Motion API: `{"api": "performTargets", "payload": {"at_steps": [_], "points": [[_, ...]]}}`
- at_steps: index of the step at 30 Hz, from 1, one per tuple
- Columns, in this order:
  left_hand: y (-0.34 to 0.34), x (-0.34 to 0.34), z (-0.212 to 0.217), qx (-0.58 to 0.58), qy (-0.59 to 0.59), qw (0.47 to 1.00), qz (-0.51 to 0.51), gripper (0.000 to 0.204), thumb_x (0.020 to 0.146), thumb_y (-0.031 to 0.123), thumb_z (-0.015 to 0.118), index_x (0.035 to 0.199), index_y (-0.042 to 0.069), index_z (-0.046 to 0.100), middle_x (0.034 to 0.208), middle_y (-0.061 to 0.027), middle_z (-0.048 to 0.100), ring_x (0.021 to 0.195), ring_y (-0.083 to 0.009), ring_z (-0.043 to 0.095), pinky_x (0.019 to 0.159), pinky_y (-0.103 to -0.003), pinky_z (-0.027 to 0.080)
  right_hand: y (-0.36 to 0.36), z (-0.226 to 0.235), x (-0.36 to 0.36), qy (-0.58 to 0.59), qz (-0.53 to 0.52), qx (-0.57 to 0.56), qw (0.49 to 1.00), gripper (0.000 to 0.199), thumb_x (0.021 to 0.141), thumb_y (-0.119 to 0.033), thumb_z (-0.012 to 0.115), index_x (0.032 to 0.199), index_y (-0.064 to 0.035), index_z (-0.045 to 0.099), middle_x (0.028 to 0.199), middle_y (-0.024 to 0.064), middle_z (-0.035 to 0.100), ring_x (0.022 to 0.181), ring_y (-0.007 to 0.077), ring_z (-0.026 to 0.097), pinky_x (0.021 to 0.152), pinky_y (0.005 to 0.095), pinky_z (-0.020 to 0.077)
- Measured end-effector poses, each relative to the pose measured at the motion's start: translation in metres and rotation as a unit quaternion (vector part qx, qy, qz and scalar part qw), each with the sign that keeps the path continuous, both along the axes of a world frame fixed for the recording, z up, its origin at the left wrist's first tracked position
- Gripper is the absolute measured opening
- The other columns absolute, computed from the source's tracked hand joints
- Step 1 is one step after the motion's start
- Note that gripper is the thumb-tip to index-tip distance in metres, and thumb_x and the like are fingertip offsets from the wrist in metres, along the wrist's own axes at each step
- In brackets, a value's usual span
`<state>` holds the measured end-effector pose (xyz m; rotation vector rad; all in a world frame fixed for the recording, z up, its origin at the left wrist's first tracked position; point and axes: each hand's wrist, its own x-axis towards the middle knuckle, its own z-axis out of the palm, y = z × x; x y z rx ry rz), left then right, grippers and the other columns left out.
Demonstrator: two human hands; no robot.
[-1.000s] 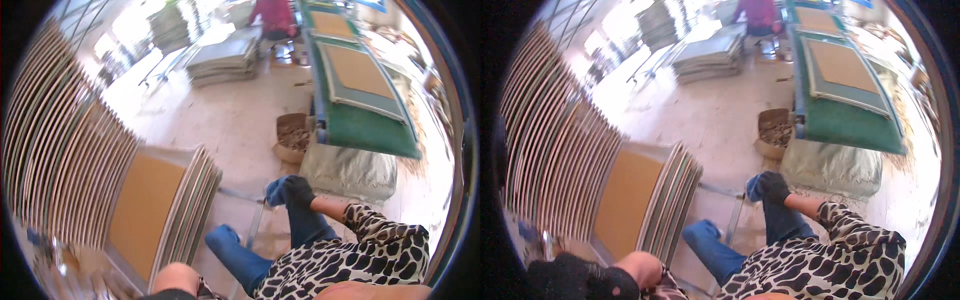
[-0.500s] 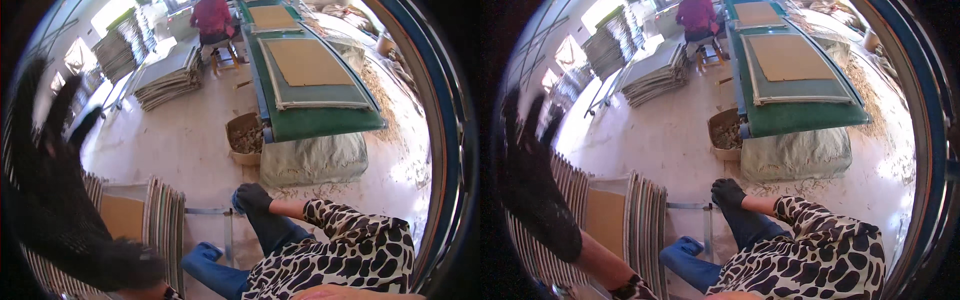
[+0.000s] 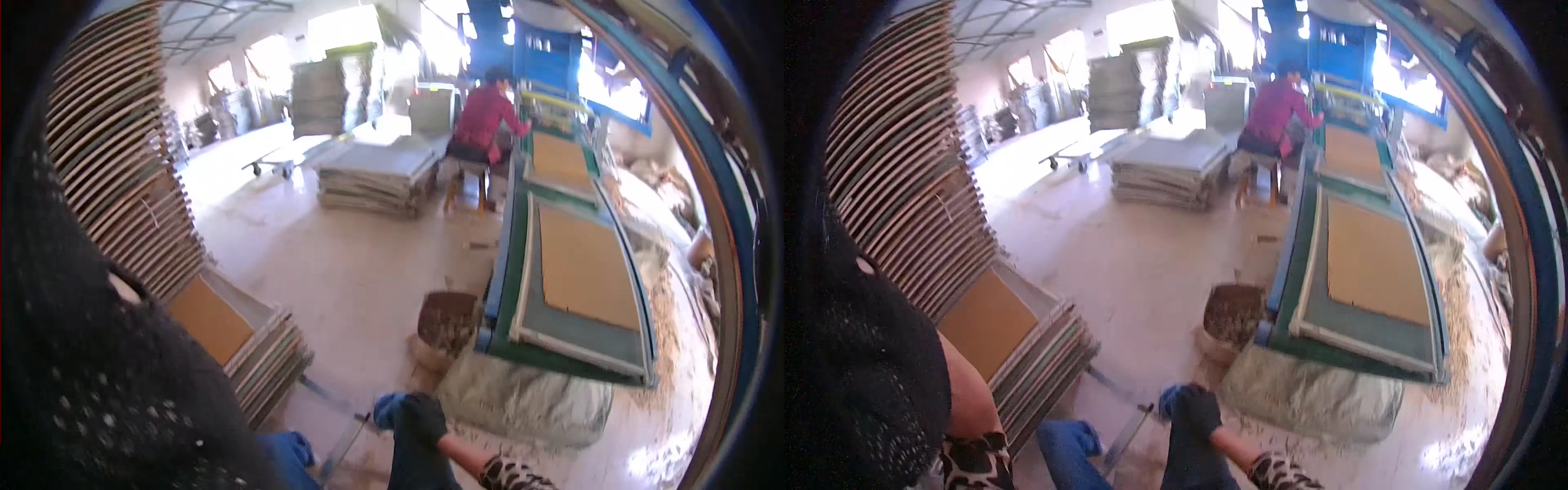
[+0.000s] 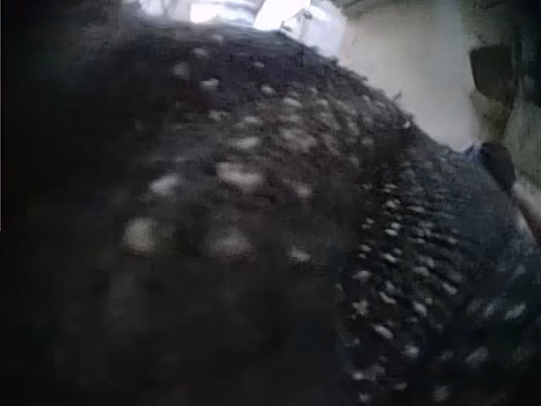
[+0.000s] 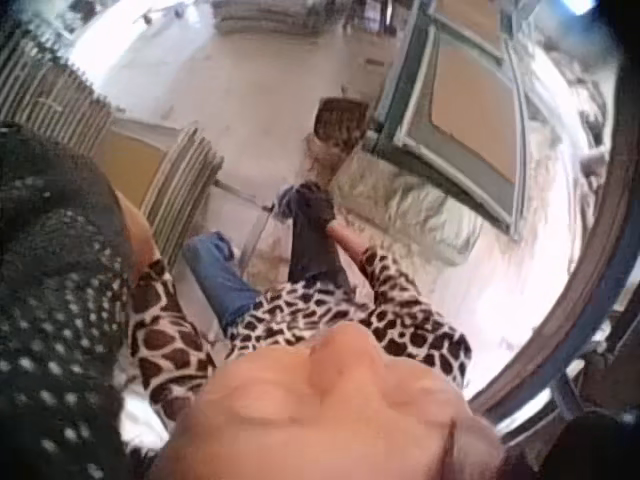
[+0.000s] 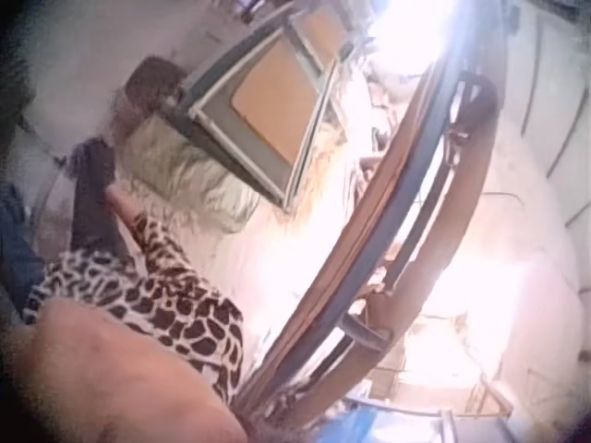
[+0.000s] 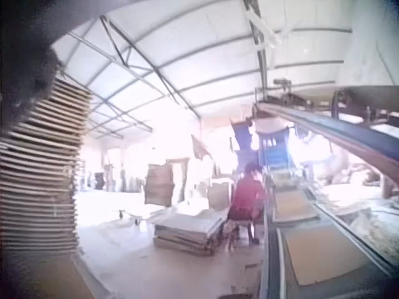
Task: The person repeatedly picks up framed screens carrying sheets of material from a conveyor belt by hand and stacks them onto an adjacent rack.
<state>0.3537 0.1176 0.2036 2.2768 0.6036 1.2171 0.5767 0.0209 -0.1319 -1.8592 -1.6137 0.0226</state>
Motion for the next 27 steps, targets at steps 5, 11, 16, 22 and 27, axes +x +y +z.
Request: {"api": "performTargets", "payload": {"at_steps": [5, 11, 16, 22, 27], "points": [[0.007, -0.001, 0.008, 0.027, -0.02, 0.999, 0.026, 0.039, 0.078, 0.019, 0.057, 0.112, 0.001, 0.05, 0.106, -0.0123, 0.055, 0.093, -0.0215, 0.054, 0.083, -0.031, 0.041, 0.024, -0.019, 0.006, 0.105, 0.03, -0.049, 0.993, 0.028, 0.072, -0.024, 0.056, 0.098, -0.0132, 0.06, 0.11, 0.0118, 0.054, 0.103, 0.0321, 0.048, 0.09, 0.0435, 0.0353], [0.013, 0.053, 0.08, 0.128, -0.053, 0.99, 0.01, 0.041, 0.078, 0.019, 0.057, 0.114, 0.002, 0.049, 0.109, -0.0122, 0.054, 0.094, -0.0216, 0.054, 0.084, -0.032, 0.041, -0.054, 0.03, 0.087, -0.113, -0.135, -0.007, 0.984, 0.044, 0.073, -0.031, 0.053, 0.113, -0.0118, 0.051, 0.122, 0.0138, 0.042, 0.117, 0.0325, 0.033, 0.096, 0.0496, 0.0225], [0.007, 0.064, 0.1, 0.173, -0.125, 0.976, 0.042, 0.043, 0.078, 0.02, 0.058, 0.116, 0.002, 0.048, 0.111, -0.0121, 0.053, 0.096, -0.0217, 0.053, 0.085, -0.032, 0.04, -0.165, 0.058, 0.198, -0.199, -0.241, -0.159, 0.936, 0.06, 0.069, -0.033, 0.058, 0.124, -0.0179, 0.04, 0.124, 0.0124, 0.04, 0.118, 0.0314, 0.033, 0.095, 0.053, 0.0216], [0.007, 0.022, -0.087, -0.268, -0.052, 0.956, -0.104, 0.037, 0.083, 0.005, 0.049, 0.119, 0.0, 0.044, 0.117, -0.0114, 0.049, 0.103, -0.0197, 0.049, 0.088, -0.031, 0.04, -0.247, 0.067, 0.225, -0.337, -0.216, -0.32, 0.859, 0.05, 0.071, -0.013, 0.05, 0.121, -0.0181, 0.042, 0.092, 0.0092, 0.051, 0.087, 0.0237, 0.05, 0.063, 0.0406, 0.0394], [-0.049, 0.043, -0.203, -0.568, -0.018, 0.803, -0.177, 0.027, 0.083, 0.003, 0.05, 0.11, 0.0, 0.052, 0.098, -0.0081, 0.059, 0.085, -0.0148, 0.057, 0.071, -0.027, 0.048, -0.224, 0.078, 0.197, -0.257, -0.177, -0.34, 0.887, 0.051, 0.068, -0.012, 0.053, 0.118, -0.0149, 0.043, 0.089, 0.0108, 0.054, 0.083, 0.0255, 0.054, 0.064, 0.0403, 0.0417]]}}
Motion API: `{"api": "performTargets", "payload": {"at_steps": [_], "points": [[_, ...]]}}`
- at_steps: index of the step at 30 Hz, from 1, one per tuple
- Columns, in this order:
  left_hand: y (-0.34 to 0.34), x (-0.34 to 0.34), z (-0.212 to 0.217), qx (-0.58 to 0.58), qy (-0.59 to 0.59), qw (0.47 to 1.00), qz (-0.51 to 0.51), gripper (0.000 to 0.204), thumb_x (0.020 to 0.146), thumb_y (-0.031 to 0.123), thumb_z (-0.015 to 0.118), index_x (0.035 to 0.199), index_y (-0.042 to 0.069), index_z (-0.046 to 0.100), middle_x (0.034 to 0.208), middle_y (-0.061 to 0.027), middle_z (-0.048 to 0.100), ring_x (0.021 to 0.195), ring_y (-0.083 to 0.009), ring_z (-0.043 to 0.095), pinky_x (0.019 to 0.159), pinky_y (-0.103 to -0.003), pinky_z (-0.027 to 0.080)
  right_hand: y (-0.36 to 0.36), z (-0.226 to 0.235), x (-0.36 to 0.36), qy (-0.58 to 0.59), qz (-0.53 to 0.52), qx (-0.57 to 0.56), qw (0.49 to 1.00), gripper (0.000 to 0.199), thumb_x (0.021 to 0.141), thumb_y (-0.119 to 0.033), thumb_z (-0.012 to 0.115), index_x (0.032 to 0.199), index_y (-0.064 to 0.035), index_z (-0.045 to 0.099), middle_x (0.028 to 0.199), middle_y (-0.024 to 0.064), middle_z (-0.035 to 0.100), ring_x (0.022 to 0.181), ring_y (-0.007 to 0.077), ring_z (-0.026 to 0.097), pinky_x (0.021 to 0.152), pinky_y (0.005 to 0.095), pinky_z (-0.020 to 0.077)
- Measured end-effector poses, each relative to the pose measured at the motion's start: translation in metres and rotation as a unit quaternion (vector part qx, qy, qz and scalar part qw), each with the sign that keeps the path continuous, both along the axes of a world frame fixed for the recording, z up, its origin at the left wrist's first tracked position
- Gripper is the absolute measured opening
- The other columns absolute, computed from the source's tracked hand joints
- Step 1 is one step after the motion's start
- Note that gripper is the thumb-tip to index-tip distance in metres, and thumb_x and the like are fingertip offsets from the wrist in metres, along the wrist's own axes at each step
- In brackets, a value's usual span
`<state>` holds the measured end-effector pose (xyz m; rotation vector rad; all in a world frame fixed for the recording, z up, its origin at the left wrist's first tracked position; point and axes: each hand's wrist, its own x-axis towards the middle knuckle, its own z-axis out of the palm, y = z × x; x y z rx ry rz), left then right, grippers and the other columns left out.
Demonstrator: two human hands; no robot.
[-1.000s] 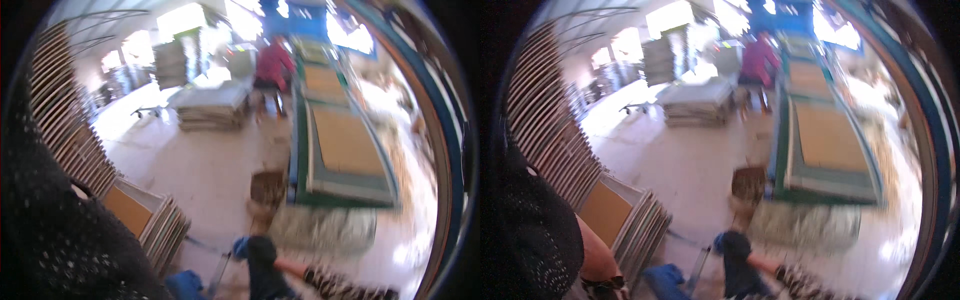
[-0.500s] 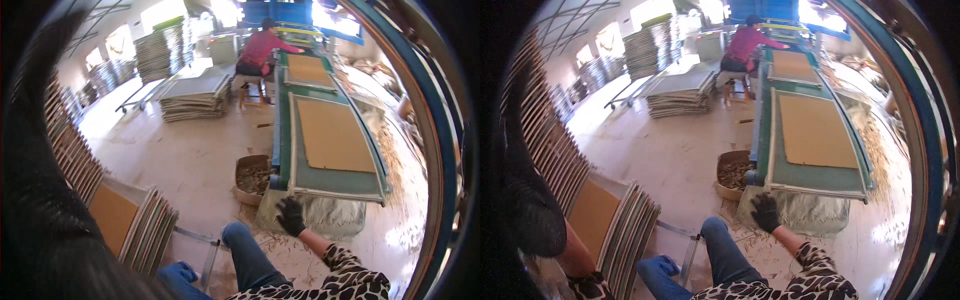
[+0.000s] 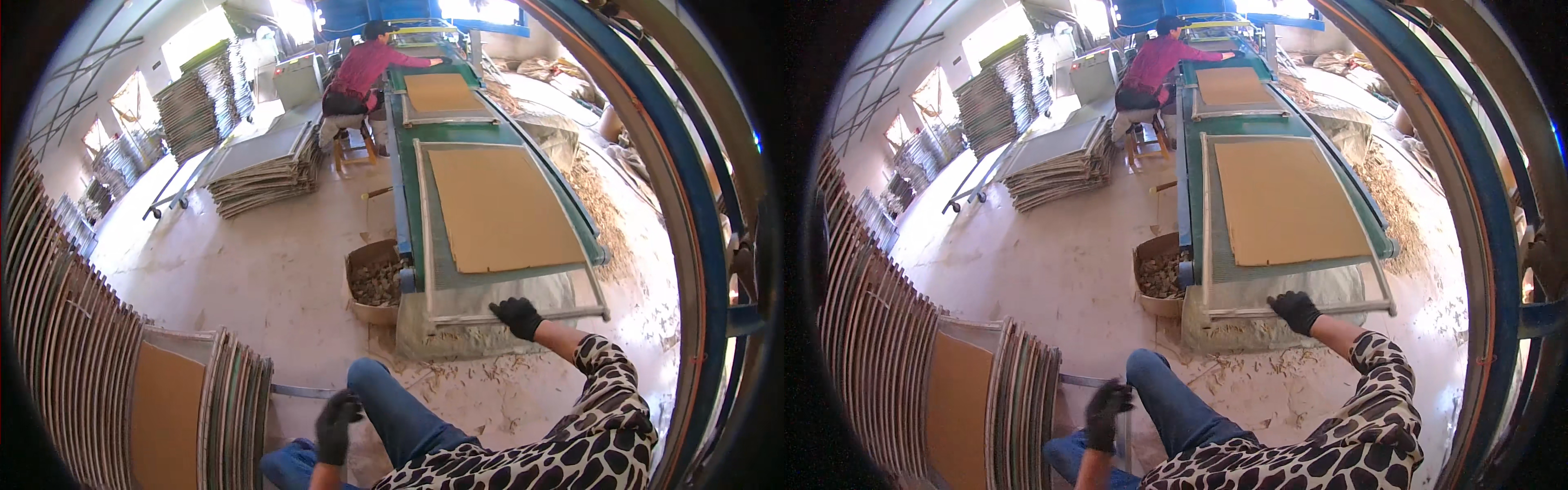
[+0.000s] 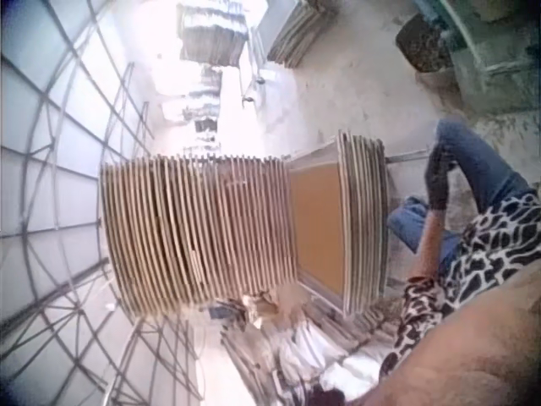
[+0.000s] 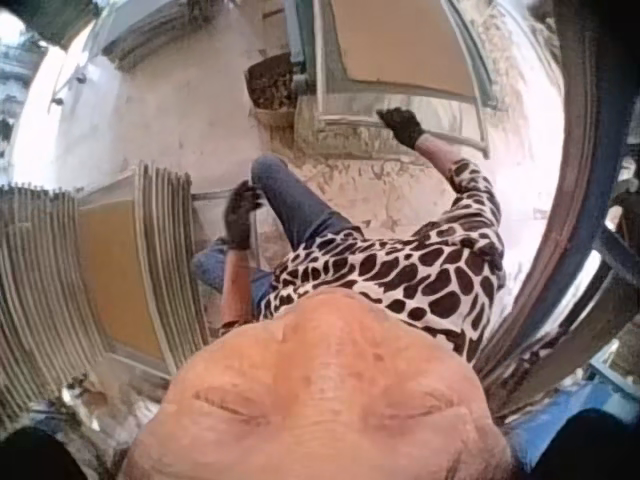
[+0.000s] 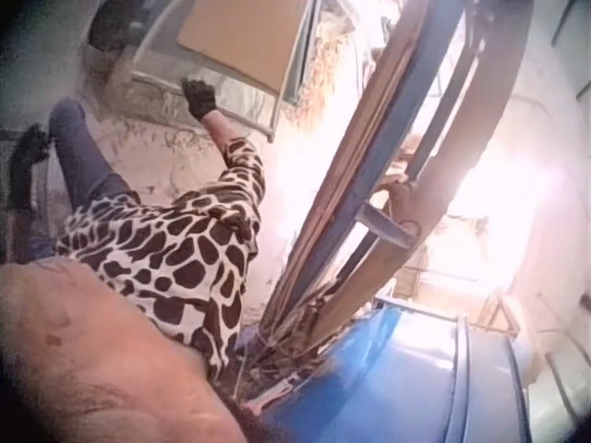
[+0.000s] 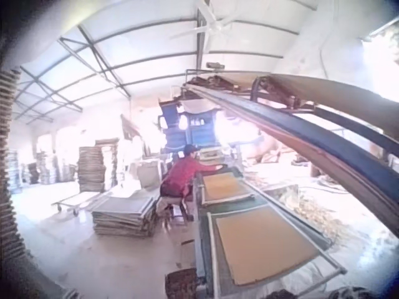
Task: The person repeatedly picks up framed screens carrying sheets of material from a conveyor belt by hand and stacks them onto an adjacent rack.
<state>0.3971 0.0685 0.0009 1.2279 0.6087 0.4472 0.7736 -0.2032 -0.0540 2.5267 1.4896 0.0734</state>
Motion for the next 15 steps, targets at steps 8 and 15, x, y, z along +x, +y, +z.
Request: {"api": "performTargets", "payload": {"at_steps": [8, 15], "points": [[-0.088, 0.071, -0.082, -0.321, -0.016, 0.862, -0.392, 0.039, 0.091, 0.026, 0.039, 0.123, 0.005, 0.034, 0.115, -0.0179, 0.049, 0.103, -0.0305, 0.05, 0.088, -0.039, 0.04, 0.232, 0.053, -0.125, 0.229, 0.147, 0.143, 0.952, 0.071, 0.058, -0.016, 0.06, 0.125, -0.0148, 0.036, 0.096, 0.0214, 0.052, 0.086, 0.0359, 0.054, 0.071, 0.0434, 0.044], [-0.048, 0.04, -0.019, -0.326, -0.073, 0.943, -0.008, 0.04, 0.089, 0.042, 0.036, 0.11, 0.009, 0.045, 0.093, -0.0075, 0.053, 0.086, -0.0214, 0.052, 0.08, -0.034, 0.043, 0.387, 0.084, -0.184, 0.283, 0.151, 0.178, 0.93, 0.056, 0.064, -0.017, 0.055, 0.118, -0.01, 0.043, 0.092, 0.0176, 0.057, 0.085, 0.0332, 0.056, 0.069, 0.0436, 0.0454]]}}
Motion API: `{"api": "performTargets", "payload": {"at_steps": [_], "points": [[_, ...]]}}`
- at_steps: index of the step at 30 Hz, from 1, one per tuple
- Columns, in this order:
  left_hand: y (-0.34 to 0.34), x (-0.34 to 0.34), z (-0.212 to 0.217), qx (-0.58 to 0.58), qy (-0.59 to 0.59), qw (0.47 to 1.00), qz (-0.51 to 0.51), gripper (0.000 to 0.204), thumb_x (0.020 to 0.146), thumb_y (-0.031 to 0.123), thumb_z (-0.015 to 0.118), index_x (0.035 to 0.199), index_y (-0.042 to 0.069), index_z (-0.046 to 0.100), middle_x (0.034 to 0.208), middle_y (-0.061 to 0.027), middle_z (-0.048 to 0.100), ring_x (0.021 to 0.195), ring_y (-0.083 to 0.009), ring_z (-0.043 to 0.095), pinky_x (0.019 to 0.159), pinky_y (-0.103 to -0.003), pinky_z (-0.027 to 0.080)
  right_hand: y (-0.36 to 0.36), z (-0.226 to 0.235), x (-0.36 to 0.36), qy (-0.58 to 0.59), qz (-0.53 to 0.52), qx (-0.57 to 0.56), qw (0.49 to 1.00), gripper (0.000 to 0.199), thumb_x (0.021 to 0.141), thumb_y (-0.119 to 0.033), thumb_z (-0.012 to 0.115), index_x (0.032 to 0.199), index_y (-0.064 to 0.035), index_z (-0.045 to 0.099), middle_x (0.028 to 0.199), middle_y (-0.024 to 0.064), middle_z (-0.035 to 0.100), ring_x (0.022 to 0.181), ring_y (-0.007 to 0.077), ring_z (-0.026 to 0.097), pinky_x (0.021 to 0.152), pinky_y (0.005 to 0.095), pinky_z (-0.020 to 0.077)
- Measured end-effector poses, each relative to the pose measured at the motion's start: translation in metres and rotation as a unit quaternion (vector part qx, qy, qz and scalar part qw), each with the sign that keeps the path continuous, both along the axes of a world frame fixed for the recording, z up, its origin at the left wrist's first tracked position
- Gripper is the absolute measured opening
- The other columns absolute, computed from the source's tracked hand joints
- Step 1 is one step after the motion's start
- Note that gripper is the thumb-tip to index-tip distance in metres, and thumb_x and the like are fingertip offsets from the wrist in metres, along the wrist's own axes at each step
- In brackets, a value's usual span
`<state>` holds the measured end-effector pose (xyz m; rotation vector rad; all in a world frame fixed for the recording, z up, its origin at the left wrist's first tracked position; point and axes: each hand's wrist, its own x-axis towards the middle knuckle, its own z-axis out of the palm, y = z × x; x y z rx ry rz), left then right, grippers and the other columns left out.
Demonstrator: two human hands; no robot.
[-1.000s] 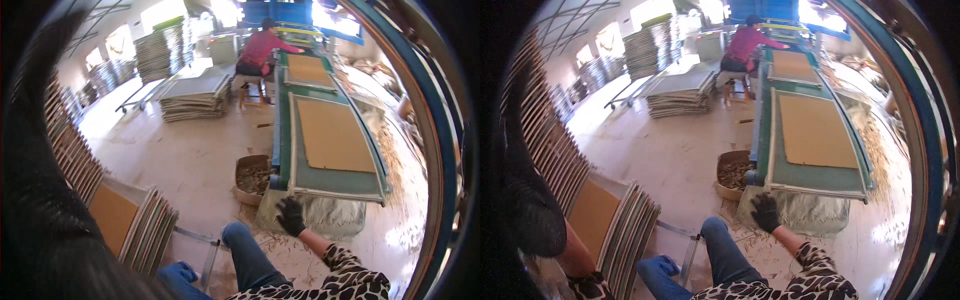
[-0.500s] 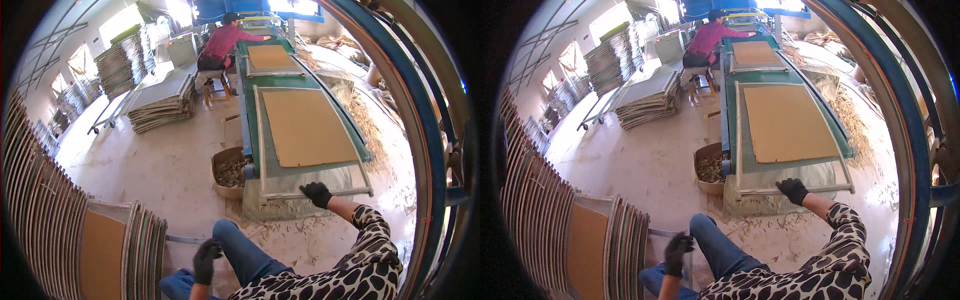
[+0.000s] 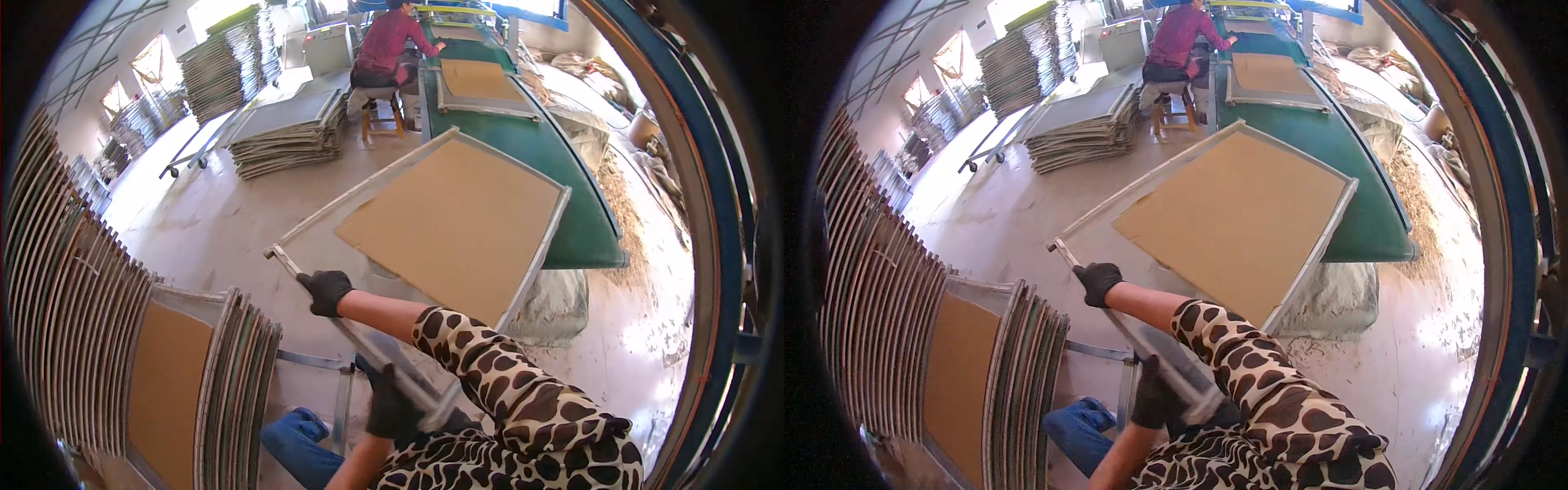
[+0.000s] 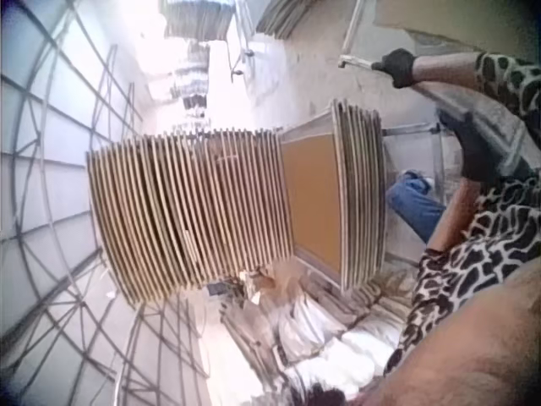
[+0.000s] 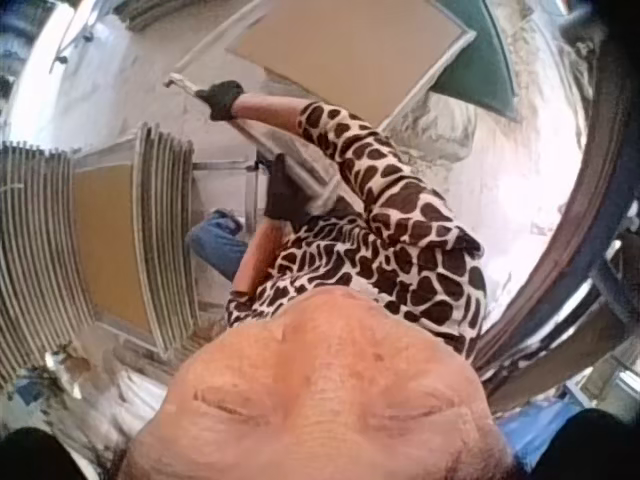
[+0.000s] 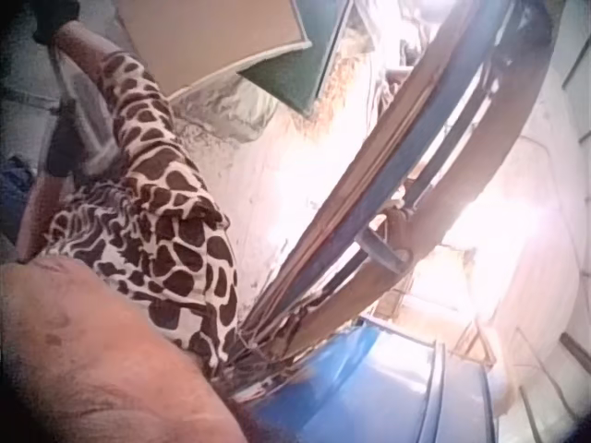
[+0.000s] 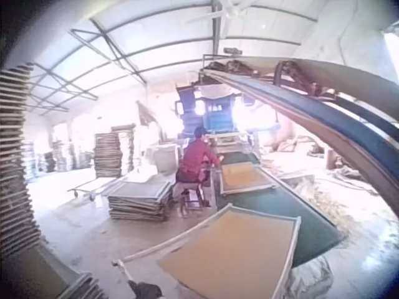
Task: The person repeatedly picks up framed screens carrying sheets of material from a conveyor belt by hand and stacks them onto an adjacent rack.
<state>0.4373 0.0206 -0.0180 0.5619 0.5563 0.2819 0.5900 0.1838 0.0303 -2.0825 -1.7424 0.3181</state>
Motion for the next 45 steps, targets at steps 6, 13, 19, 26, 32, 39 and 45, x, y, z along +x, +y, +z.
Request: {"api": "performTargets", "payload": {"at_steps": [6, 13, 19, 26, 32, 39, 45], "points": [[0.12, -0.102, 0.054, 0.091, 0.14, 0.986, -0.015, 0.038, 0.088, 0.039, 0.041, 0.109, 0.008, 0.047, 0.085, -0.0074, 0.054, 0.078, -0.0199, 0.053, 0.072, -0.031, 0.046, -0.045, -0.011, 0.073, 0.055, 0.017, 0.236, 0.97, 0.035, 0.077, -0.023, 0.052, 0.109, -0.0098, 0.055, 0.11, 0.0151, 0.053, 0.103, 0.0306, 0.048, 0.091, 0.0392, 0.0351], [0.246, -0.235, 0.022, 0.363, 0.325, 0.862, 0.141, 0.037, 0.087, 0.031, 0.041, 0.111, 0.004, 0.048, 0.099, -0.0107, 0.052, 0.092, -0.0211, 0.049, 0.082, -0.032, 0.04, -0.271, -0.114, 0.299, -0.141, -0.475, -0.141, 0.857, 0.031, 0.083, -0.025, 0.04, 0.104, -0.0095, 0.055, 0.105, 0.016, 0.054, 0.098, 0.034, 0.05, 0.084, 0.041, 0.0406], [0.279, -0.282, -0.049, 0.498, 0.32, 0.733, 0.334, 0.037, 0.087, 0.025, 0.041, 0.113, 0.0, 0.049, 0.112, -0.0135, 0.051, 0.104, -0.0221, 0.047, 0.09, -0.032, 0.035, -0.369, -0.2, 0.361, -0.06, -0.403, -0.098, 0.908, 0.038, 0.088, -0.027, 0.033, 0.117, -0.0047, 0.044, 0.113, 0.0217, 0.05, 0.103, 0.0362, 0.048, 0.085, 0.0412, 0.0396], [0.194, -0.332, -0.018, 0.496, 0.321, 0.673, 0.444, 0.036, 0.087, 0.023, 0.043, 0.114, 0.0, 0.05, 0.11, -0.013, 0.053, 0.104, -0.0212, 0.048, 0.09, -0.032, 0.037, -0.273, -0.08, 0.364, 0.067, -0.413, 0.079, 0.905, 0.051, 0.091, -0.038, 0.028, 0.123, 0.0008, 0.039, 0.12, 0.019, 0.047, 0.105, 0.0301, 0.049, 0.088, 0.0365, 0.0367], [0.15, -0.432, 0.009, 0.323, 0.279, 0.682, 0.594, 0.037, 0.089, 0.024, 0.039, 0.117, 0.001, 0.047, 0.115, -0.0097, 0.05, 0.105, -0.018, 0.048, 0.09, -0.03, 0.037, -0.073, -0.017, 0.294, 0.301, -0.205, 0.138, 0.921, 0.053, 0.092, -0.039, 0.028, 0.127, -0.0002, 0.037, 0.119, 0.0133, 0.049, 0.104, 0.0212, 0.048, 0.087, 0.0307, 0.0376], [0.134, -0.621, -0.008, 0.267, 0.289, 0.537, 0.746, 0.039, 0.086, 0.033, 0.043, 0.115, 0.008, 0.049, 0.092, -0.009, 0.061, 0.085, -0.0168, 0.056, 0.074, -0.028, 0.042, 0.17, -0.026, 0.094, 0.288, -0.089, 0.111, 0.947, 0.057, 0.089, -0.045, 0.034, 0.124, -0.0005, 0.041, 0.115, 0.0096, 0.052, 0.067, 0.0127, 0.049, 0.055, 0.0261, 0.0396], [0.156, -0.717, -0.001, 0.221, 0.326, 0.472, 0.789, 0.041, 0.082, 0.036, 0.049, 0.11, 0.007, 0.053, 0.087, -0.0127, 0.062, 0.079, -0.02, 0.058, 0.071, -0.03, 0.043, 0.298, -0.055, -0.07, 0.376, -0.07, 0.144, 0.913, 0.067, 0.083, -0.057, 0.038, 0.116, 0.0, 0.049, 0.082, 0.0075, 0.058, 0.05, 0.0098, 0.043, 0.041, 0.0227, 0.033]]}}
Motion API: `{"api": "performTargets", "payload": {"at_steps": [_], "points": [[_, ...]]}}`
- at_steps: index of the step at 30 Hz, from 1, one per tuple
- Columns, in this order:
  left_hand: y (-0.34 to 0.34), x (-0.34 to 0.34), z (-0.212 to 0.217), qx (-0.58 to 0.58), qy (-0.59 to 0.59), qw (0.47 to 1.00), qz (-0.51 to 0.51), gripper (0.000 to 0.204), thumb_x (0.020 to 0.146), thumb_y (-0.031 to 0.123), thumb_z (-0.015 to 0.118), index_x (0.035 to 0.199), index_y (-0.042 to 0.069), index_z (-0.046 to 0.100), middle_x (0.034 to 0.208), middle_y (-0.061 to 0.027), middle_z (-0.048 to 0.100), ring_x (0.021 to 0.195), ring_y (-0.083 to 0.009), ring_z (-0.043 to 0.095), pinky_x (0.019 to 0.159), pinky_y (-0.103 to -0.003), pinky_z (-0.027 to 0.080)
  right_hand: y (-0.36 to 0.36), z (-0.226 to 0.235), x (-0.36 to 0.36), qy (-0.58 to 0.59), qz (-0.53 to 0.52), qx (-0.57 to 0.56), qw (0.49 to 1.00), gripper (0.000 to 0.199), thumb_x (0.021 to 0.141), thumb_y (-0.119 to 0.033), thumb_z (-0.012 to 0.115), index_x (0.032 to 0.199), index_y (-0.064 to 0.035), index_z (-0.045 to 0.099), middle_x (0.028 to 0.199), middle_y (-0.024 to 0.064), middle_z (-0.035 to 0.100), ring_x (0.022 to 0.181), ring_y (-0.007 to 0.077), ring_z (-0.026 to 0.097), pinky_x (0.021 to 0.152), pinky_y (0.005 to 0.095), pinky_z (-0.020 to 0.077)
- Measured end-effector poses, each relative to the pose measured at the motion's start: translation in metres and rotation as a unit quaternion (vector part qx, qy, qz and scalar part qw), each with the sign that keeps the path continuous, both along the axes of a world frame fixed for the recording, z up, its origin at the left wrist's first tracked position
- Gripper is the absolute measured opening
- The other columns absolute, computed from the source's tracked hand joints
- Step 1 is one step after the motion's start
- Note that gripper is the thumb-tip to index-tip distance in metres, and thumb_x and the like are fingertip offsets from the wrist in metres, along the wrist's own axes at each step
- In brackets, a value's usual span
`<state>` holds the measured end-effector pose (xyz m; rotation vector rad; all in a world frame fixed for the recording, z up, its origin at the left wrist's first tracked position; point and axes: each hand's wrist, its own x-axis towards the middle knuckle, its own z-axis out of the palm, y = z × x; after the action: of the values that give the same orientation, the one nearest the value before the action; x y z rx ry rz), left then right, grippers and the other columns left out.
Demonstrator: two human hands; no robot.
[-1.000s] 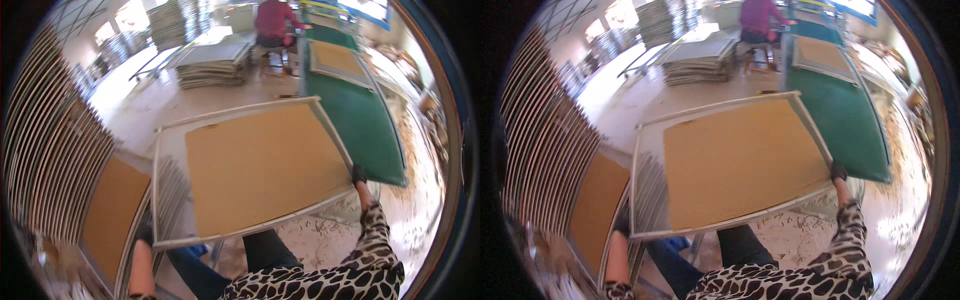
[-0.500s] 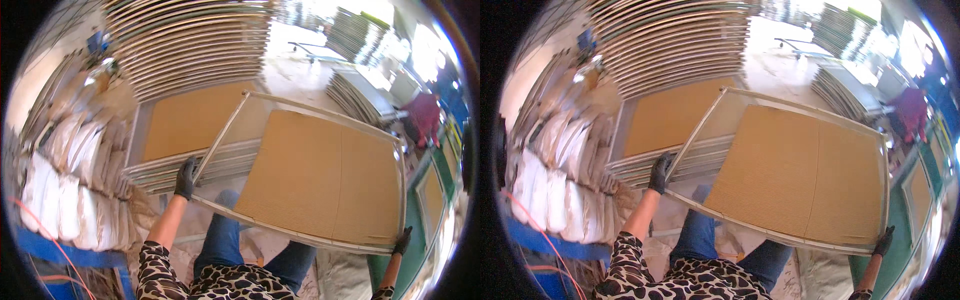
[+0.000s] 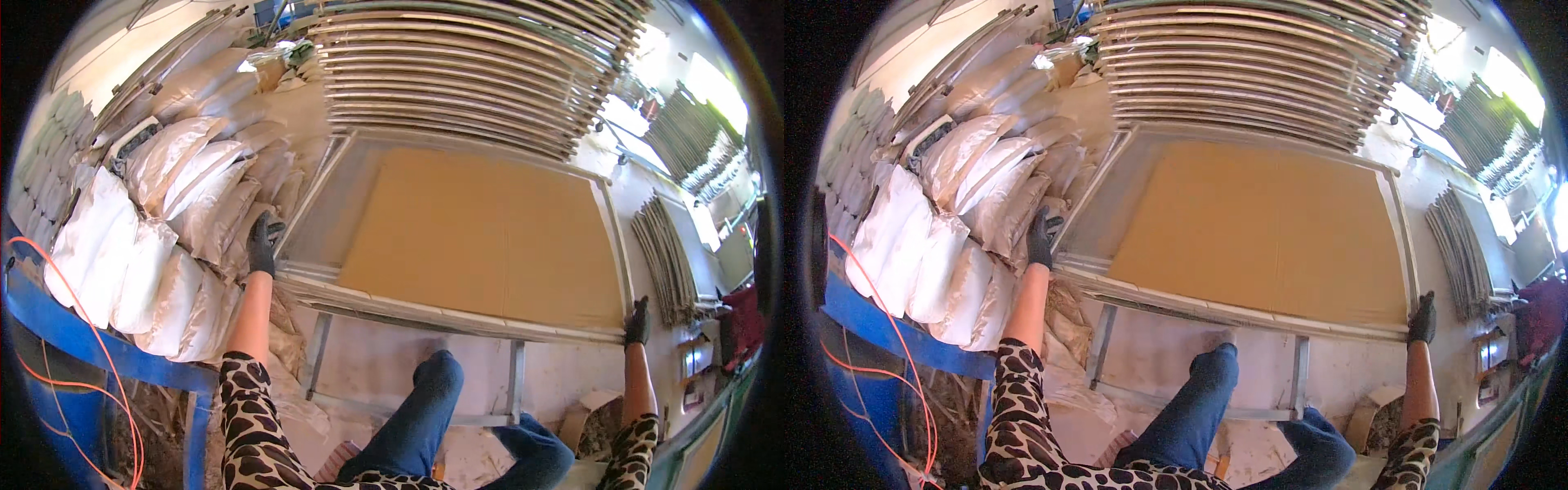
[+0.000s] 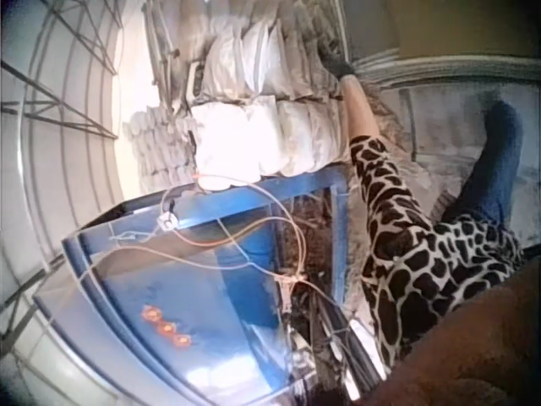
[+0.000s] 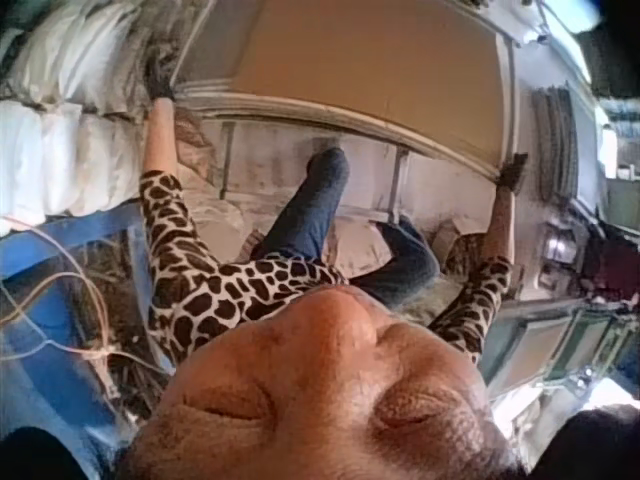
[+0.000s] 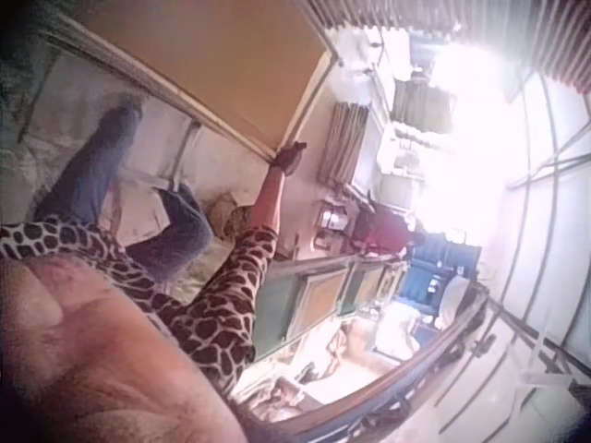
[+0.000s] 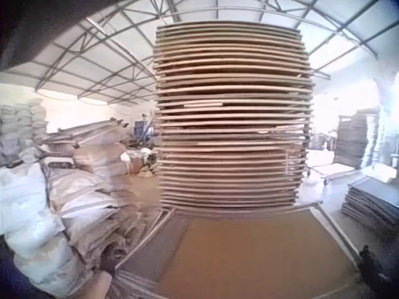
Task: The person repeatedly picks up framed screens carrying sheets of material from a conveyor belt by hand and stacks them onto an adjacent rack.
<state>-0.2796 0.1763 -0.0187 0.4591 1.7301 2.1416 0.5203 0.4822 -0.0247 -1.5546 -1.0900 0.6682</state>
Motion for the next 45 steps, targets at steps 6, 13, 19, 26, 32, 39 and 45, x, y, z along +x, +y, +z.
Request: {"api": "performTargets", "payload": {"at_steps": [6, 13, 19, 26, 32, 39, 45], "points": [[0.025, -0.065, -0.013, 0.0, 0.04, 0.999, 0.023, 0.04, 0.081, 0.037, 0.052, 0.107, 0.006, 0.054, 0.083, -0.0116, 0.063, 0.075, -0.0201, 0.059, 0.069, -0.03, 0.043, 0.062, -0.011, -0.089, -0.034, 0.106, -0.095, 0.989, 0.067, 0.084, -0.055, 0.034, 0.117, 0.0017, 0.047, 0.07, 0.0061, 0.054, 0.056, 0.0132, 0.047, 0.051, 0.0265, 0.0378], [0.031, -0.067, -0.027, -0.07, 0.207, 0.976, -0.017, 0.037, 0.083, 0.03, 0.051, 0.111, 0.005, 0.051, 0.097, -0.0119, 0.059, 0.092, -0.0195, 0.055, 0.077, -0.031, 0.043, 0.065, -0.034, -0.072, -0.464, 0.172, -0.031, 0.868, 0.052, 0.086, -0.044, 0.036, 0.114, -0.0015, 0.049, 0.115, 0.0169, 0.05, 0.091, 0.0312, 0.053, 0.076, 0.0369, 0.0421], [-0.029, -0.062, -0.063, -0.225, 0.197, 0.948, 0.11, 0.033, 0.083, 0.022, 0.049, 0.109, 0.002, 0.051, 0.101, -0.009, 0.055, 0.093, -0.0193, 0.05, 0.082, -0.031, 0.039, 0.033, -0.061, -0.045, -0.173, 0.023, -0.027, 0.984, 0.042, 0.086, -0.034, 0.043, 0.104, 0.0021, 0.054, 0.105, 0.0166, 0.057, 0.094, 0.0294, 0.053, 0.081, 0.0368, 0.0406], [-0.059, -0.11, -0.112, 0.008, 0.071, 0.989, 0.132, 0.031, 0.083, 0.03, 0.045, 0.102, 0.008, 0.054, 0.099, -0.0044, 0.052, 0.094, -0.0188, 0.046, 0.083, -0.032, 0.036, 0.077, -0.142, -0.032, -0.079, 0.016, 0.038, 0.996, 0.033, 0.084, -0.02, 0.047, 0.109, 0.0005, 0.054, 0.103, 0.0098, 0.058, 0.093, 0.0179, 0.054, 0.081, 0.0313, 0.042], [-0.033, -0.019, -0.076, -0.039, -0.055, 0.994, 0.09, 0.057, 0.083, 0.05, 0.036, 0.123, 0.009, 0.039, 0.121, -0.0095, 0.041, 0.109, -0.0278, 0.04, 0.092, -0.041, 0.034, 0.065, -0.122, -0.047, -0.343, -0.065, 0.026, 0.937, 0.036, 0.086, -0.027, 0.043, 0.113, -0.0055, 0.053, 0.111, 0.0115, 0.056, 0.103, 0.0189, 0.052, 0.086, 0.0292, 0.0394], [-0.04, -0.014, -0.093, -0.111, -0.008, 0.992, 0.064, 0.063, 0.085, 0.052, 0.033, 0.134, 0.012, 0.025, 0.135, -0.0117, 0.028, 0.123, -0.0265, 0.027, 0.101, -0.039, 0.021, -0.009, -0.033, -0.037, -0.223, -0.046, -0.139, 0.964, 0.04, 0.086, -0.035, 0.041, 0.103, -0.0027, 0.057, 0.105, 0.0143, 0.057, 0.096, 0.03, 0.053, 0.086, 0.0352, 0.0394], [-0.065, 0.048, -0.173, -0.106, -0.096, 0.988, 0.06, 0.048, 0.088, 0.044, 0.034, 0.123, 0.012, 0.042, 0.111, -0.0083, 0.05, 0.092, -0.0225, 0.049, 0.083, -0.036, 0.037, -0.18, -0.065, 0.017, -0.199, 0.116, -0.054, 0.972, 0.038, 0.088, -0.034, 0.039, 0.1, -0.0033, 0.057, 0.099, 0.0186, 0.058, 0.092, 0.0303, 0.055, 0.081, 0.0362, 0.0417]]}}
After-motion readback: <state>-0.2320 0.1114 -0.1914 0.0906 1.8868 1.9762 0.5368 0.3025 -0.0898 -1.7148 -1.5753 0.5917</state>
